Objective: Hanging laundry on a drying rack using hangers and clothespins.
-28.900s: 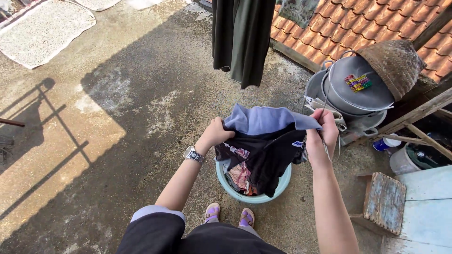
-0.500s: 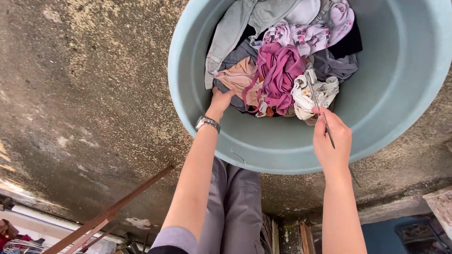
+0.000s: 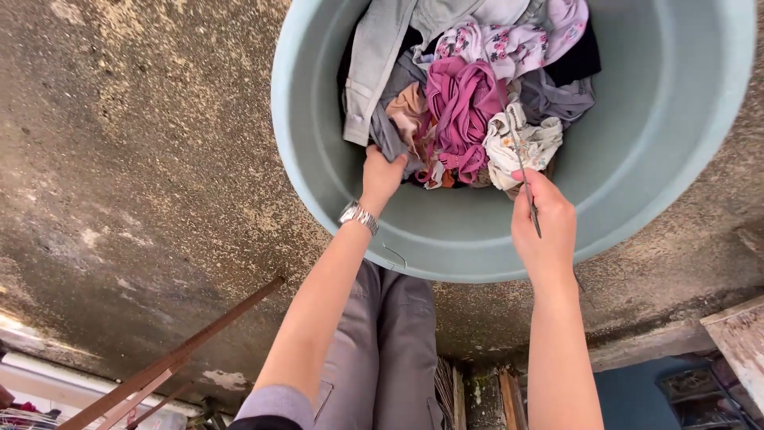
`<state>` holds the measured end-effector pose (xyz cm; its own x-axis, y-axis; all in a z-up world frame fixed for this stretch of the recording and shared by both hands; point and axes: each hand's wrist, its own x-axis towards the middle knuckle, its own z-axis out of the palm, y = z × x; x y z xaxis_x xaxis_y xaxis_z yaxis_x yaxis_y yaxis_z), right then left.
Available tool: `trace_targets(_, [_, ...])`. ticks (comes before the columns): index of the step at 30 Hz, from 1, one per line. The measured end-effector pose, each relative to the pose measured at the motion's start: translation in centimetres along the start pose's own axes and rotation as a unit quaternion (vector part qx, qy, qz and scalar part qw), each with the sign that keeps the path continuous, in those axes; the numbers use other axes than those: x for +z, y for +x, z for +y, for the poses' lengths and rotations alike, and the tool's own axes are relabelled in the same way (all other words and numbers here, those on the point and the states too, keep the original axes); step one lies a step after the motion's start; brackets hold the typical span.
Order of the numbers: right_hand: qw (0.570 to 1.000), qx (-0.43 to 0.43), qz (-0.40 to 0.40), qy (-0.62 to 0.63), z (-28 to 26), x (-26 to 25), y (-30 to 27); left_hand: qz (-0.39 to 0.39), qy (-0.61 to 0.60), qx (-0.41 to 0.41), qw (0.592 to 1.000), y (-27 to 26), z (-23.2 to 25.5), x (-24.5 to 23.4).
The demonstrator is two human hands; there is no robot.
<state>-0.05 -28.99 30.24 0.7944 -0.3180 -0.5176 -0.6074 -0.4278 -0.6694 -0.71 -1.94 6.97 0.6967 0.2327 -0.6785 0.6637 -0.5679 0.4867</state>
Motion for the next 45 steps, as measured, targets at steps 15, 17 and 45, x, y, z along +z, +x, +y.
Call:
trace_targets(15, [0.999,0.031,-0.032,0.018,-2.7,-0.4,-11.9,-0.286,0.189,0.162,0.925,-20.2,18.6,-13.9])
trace_targets(17, [0.999,0.032,-0.038,0.015,-2.8,0.2,-13.5,-0.29,0.168,0.171,0.926,-22.9,19.9,-14.4])
trace_targets(45, [0.957,-0.129,0.047,0.254,-25.5,-13.0,-25.9,-0.414,-0.257,0.108,0.867,-33.8,35.8,-34.7])
